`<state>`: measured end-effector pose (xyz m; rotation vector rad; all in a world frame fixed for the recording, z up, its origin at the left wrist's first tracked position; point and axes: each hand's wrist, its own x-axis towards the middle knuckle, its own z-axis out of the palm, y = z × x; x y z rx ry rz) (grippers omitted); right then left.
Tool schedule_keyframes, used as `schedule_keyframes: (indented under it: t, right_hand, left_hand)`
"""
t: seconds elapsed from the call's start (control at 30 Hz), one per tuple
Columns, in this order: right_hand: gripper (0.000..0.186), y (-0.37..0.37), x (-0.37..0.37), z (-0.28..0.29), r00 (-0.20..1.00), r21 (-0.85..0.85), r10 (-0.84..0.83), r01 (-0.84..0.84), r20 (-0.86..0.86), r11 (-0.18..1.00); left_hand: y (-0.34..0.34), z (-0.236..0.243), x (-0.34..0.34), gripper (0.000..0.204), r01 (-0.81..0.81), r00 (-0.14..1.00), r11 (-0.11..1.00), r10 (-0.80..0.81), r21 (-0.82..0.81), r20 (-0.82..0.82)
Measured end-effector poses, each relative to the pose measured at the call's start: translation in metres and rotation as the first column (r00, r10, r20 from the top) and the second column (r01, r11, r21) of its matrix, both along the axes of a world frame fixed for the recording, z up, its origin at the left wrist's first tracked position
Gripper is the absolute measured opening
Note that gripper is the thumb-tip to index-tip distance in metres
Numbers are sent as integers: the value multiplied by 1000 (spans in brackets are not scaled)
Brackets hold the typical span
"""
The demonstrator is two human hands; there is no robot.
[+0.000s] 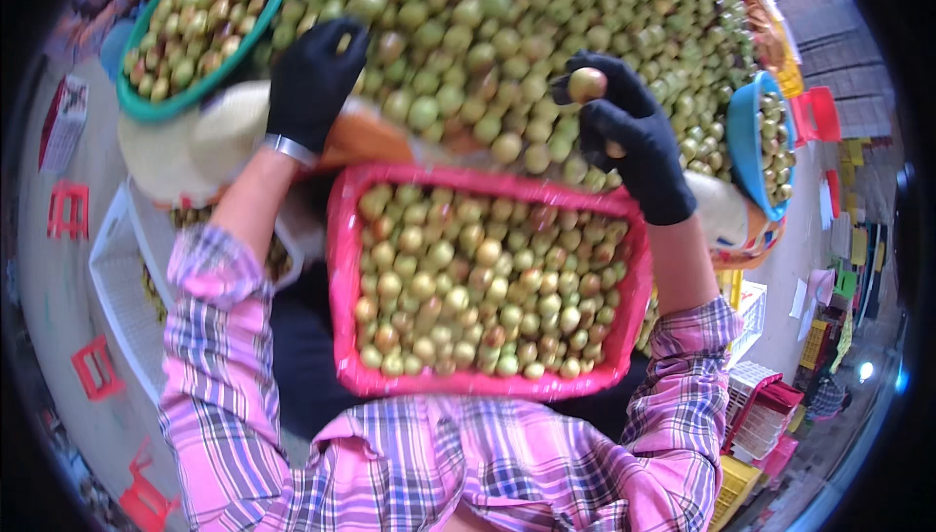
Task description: The person sits on the floor and sorts small green fruits from a large pile into a pink tray. They use gloved hands to pick up handfuls of fruit, inspect them, and place them into the tray, occasionally removing individual pieces.
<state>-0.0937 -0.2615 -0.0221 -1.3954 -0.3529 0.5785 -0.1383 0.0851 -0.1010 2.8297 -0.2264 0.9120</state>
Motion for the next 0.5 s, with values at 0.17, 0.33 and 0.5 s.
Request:
schedule_keyframes:
  t: [0.17,0.33,0.5]
  right_hand:
    - [39,9,-78,-31,967,-401,98,4,234,916]
    - [41,9,-135,-75,885,-579,163,137,435,804]
    - [42,49,-170,-73,817,-668,316,110,482,736]
  left_hand:
    - [-8,24,5,15,-200,976,959,213,-201,43]
    - [-17,8,13,19,-156,981,965,176,-209,77]
    - [-13,10,12,22,-160,983,956,176,-245,45]
